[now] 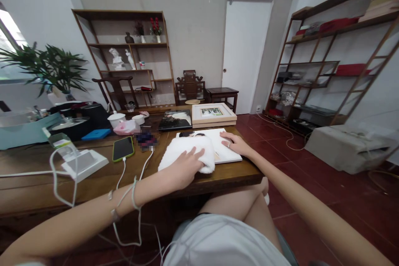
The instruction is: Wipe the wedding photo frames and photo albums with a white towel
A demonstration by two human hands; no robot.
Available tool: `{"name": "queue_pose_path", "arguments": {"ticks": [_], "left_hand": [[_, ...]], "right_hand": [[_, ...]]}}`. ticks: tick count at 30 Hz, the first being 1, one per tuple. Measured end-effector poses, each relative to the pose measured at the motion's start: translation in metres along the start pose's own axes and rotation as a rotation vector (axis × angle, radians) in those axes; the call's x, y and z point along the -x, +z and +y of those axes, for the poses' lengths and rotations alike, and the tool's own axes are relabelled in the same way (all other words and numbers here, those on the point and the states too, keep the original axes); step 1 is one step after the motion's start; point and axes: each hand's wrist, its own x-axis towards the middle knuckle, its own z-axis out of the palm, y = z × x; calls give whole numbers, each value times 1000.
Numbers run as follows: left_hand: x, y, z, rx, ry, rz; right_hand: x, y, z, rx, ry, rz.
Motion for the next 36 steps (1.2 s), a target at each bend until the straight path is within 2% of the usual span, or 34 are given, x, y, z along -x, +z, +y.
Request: {"name": "queue_pose_path", "arguments": {"ticks": [7,11,13,15,19,22,25,28,31,36], "left_hand": [[-61,21,-73,-45,-100,93],[-78,20,-89,7,-35,123],[-74,17,-84,14,2,127],[-63,13,-70,5,16,108],[-25,3,-24,12,-8,32],[1,-1,7,20,-4,20],[7,-3,15,30,17,33],[-7,-1,0,36,-10,53],[-34,6,-30,4,-43,76],[-71,21,-80,-31,-16,120]], "right_hand": [[0,0,1,-18,1,-7],[0,-1,1,0,11,-23],[0,-1,2,9,8,-28],[0,-1,2,14,4,-26],[0,-1,1,10,15,-13],[0,-2,-1,-1,16,-9],[1,-2,-2,-1,12,-6],[1,-2,-2,-12,10,-5],[1,-1,-1,-18,18,-7],[0,-2,-1,0,18,-13]]}}
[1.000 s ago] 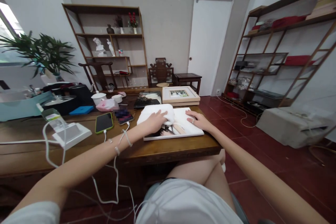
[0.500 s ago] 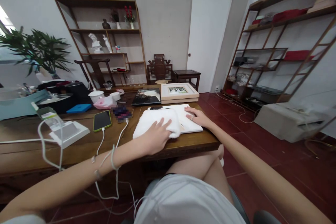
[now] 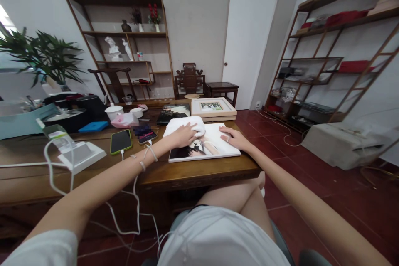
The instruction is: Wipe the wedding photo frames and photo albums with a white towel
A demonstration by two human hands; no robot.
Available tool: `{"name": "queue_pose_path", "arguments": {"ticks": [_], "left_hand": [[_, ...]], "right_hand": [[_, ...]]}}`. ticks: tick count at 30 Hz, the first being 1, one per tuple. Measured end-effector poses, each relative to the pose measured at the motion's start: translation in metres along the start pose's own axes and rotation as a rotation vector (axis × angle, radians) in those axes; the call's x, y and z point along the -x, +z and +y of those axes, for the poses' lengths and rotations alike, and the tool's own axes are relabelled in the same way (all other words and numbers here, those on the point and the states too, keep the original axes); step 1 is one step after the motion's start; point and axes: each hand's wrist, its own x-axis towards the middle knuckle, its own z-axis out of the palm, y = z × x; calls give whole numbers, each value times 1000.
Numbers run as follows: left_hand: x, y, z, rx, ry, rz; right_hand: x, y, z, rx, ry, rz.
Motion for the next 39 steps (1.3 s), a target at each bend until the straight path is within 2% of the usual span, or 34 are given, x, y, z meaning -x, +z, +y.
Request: {"name": "queue_pose_path", "arguments": {"ticks": [2,5,7,13,15,17,19,26,29,33,36,39], "left_hand": [[-6,4,-8,-5,-7,37],[-3,2,-1,-22,-30,53],[7,-3,15,-33,-7,33],[55,-31,80,-3,98,17],[65,-37,91,24,129,8],[65,-40,92,38,138,-11],[57,-39,83,39,120,-28],[-1,-28,27,23,-2,-149],[-19,-22,15,-72,55,-123],[-18,-22,27,-186,117,-81],[2,-31,54,-189,149,-109],[29,-41,84,-132,129,-81]], "right_hand": [[0,0,0,7,-3,1],[1,0,0,0,-1,4],[1,0,0,-8,-1,5],[1,-1,-1,30,-9,3],[1,-1,-2,47,-12,-2],[1,-1,-2,52,-17,0],[1,0,-2,49,-21,6],[0,0,0,55,-11,-16],[0,0,-1,51,-10,-12],[0,0,-1,48,-17,-12],[0,0,-1,52,-22,-6],[1,-1,-1,56,-26,-5]]}}
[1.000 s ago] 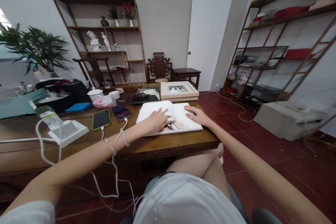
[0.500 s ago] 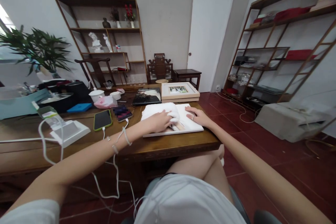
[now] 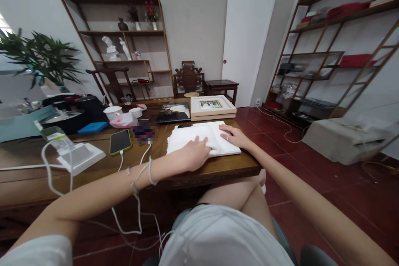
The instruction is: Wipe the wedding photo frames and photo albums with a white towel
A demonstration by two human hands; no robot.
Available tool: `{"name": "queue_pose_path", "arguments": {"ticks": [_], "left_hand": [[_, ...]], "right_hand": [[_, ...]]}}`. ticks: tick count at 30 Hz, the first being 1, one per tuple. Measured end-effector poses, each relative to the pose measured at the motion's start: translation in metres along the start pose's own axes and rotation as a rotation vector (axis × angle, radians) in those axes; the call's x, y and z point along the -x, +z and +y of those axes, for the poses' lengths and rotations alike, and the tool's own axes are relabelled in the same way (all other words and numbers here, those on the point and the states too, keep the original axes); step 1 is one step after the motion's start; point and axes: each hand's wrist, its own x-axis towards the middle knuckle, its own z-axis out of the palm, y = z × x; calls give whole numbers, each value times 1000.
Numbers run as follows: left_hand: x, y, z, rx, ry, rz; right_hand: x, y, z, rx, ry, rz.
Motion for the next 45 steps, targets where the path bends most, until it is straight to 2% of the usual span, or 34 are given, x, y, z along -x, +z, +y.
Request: {"name": "queue_pose_path", "arguments": {"ticks": [3,7,11,17,20,23,25,27,31,33,36,39,45], "left_hand": [[20,-9,22,53,-6,25],[26,-13,25,99,-10,-3],[6,-11,9,137,-44,-15],[-50,8,-32,161,-145,-69],[-69,23,-52,144,-140,-13],[-74,31,-59,127,-122,36],[-70,31,-54,101,-83,29],[-59,26,-40,76,-45,5],[-21,8,4,57,-52,26],[-1,-2,23,49,-1,59],[16,-12,35,74,23,80],[8,-11,24,109,1,95],[-48,13,-23,179,-137,69]], "right_hand": [[0,0,0,4,0,-6],[-1,0,1,6,-2,-3],[0,1,2,-7,-10,10],[-1,1,0,-22,14,10],[-1,0,-1,-5,22,3],[-1,0,-2,-3,11,-2],[-1,0,-3,-5,15,0],[-1,-1,-3,-4,20,-2],[-1,-1,-3,0,8,-7],[-1,-1,-3,-3,1,-4],[-1,-1,-2,-10,-4,-1],[-1,-1,-1,-10,-1,0],[0,-1,-4,-6,11,-3]]}}
